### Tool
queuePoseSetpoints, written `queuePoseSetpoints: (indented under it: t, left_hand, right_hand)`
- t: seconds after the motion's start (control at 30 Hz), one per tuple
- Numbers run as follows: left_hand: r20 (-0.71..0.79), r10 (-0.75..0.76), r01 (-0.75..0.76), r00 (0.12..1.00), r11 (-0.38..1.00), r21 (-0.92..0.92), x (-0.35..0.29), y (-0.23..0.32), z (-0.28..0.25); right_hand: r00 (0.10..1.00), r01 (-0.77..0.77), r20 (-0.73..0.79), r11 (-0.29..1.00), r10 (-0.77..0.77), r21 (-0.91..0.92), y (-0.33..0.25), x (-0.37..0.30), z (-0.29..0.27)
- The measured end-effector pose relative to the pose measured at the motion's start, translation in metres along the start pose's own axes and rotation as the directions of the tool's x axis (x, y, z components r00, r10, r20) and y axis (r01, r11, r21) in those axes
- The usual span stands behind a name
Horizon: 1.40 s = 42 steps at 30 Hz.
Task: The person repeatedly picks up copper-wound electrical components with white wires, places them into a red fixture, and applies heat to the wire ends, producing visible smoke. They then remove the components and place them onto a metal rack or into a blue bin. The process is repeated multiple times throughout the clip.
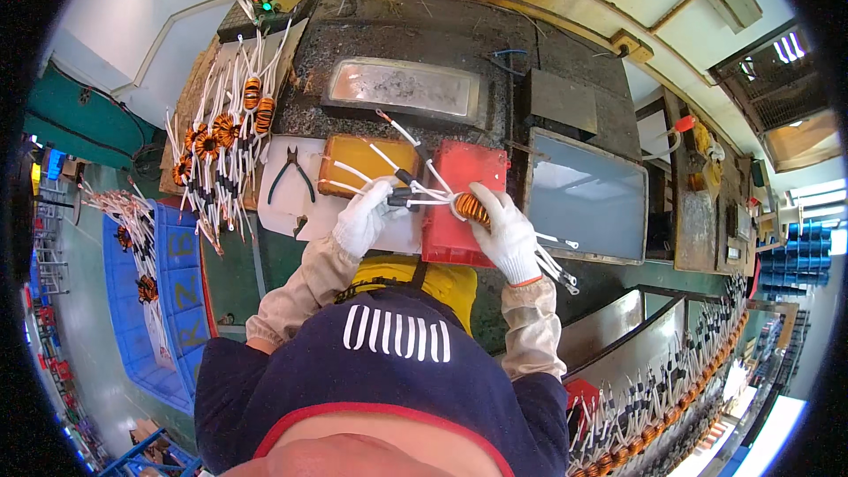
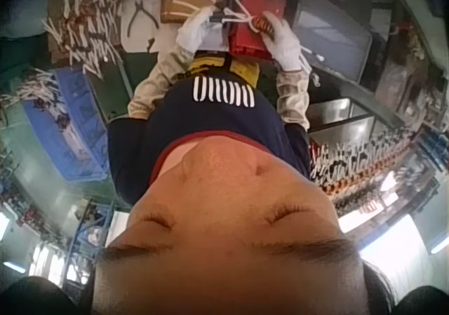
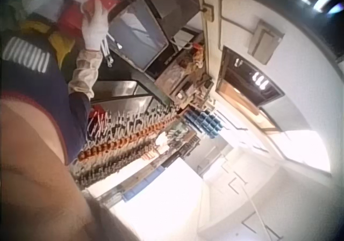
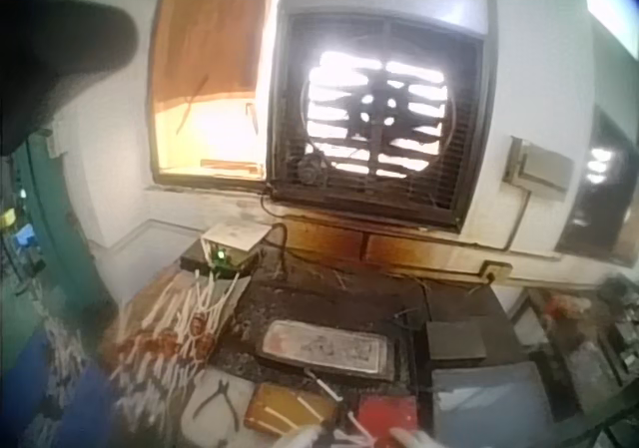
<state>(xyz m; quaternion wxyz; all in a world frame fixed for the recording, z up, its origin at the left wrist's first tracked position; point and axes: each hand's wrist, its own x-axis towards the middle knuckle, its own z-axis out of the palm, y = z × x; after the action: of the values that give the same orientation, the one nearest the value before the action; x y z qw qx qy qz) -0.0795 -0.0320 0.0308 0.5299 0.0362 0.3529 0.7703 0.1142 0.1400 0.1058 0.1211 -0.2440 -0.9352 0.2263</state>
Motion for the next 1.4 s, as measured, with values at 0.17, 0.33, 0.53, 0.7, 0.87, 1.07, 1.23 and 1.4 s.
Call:
queuePoseSetpoints:
  t: [0.17,0.33,0.53,0.7,0.87,1.07,1.23,1.4]
  left_hand:
    - [0.069,-0.036,0.032,0.997,0.998,0.057,-0.001,-0.008,0.003]
    - [0.073,0.042,-0.049,0.996,0.994,0.096,0.001,-0.014,0.009]
    - [-0.007,-0.002,0.002,1.0,1.0,-0.031,0.001,-0.018,0.002]
    - [-0.169,-0.1,0.076,0.981,0.986,-0.146,0.0,-0.017,0.006]
    - [-0.316,-0.136,0.097,0.939,0.986,-0.137,0.0,-0.021,0.007]
    - [-0.199,0.067,-0.058,0.978,0.997,0.051,0.0,-0.031,-0.014]
    - [-0.334,0.03,0.012,0.942,0.992,0.122,-0.017,0.005,-0.002]
    - [-0.295,0.013,0.149,0.956,0.84,0.522,-0.026,0.024,-0.03]
  right_hand:
    - [1.0,0.006,-0.008,0.999,-0.006,-0.043,0.0,0.001,0.001]
    - [0.999,0.032,0.016,0.997,-0.031,-0.067,0.0,0.005,0.0]
    - [0.986,0.017,0.166,0.993,0.003,-0.118,-0.008,0.019,-0.013]
    - [0.968,0.032,0.25,0.985,0.012,-0.172,-0.021,0.033,-0.021]
    - [0.952,0.042,0.304,0.979,0.021,-0.198,-0.029,0.049,-0.022]
    - [0.965,0.033,0.264,0.996,-0.01,-0.086,-0.02,0.051,-0.017]
    - [0.989,0.038,0.146,0.993,-0.021,-0.113,-0.015,0.024,-0.007]
    - [0.999,0.017,0.042,0.995,-0.013,-0.099,-0.01,0.006,0.006]
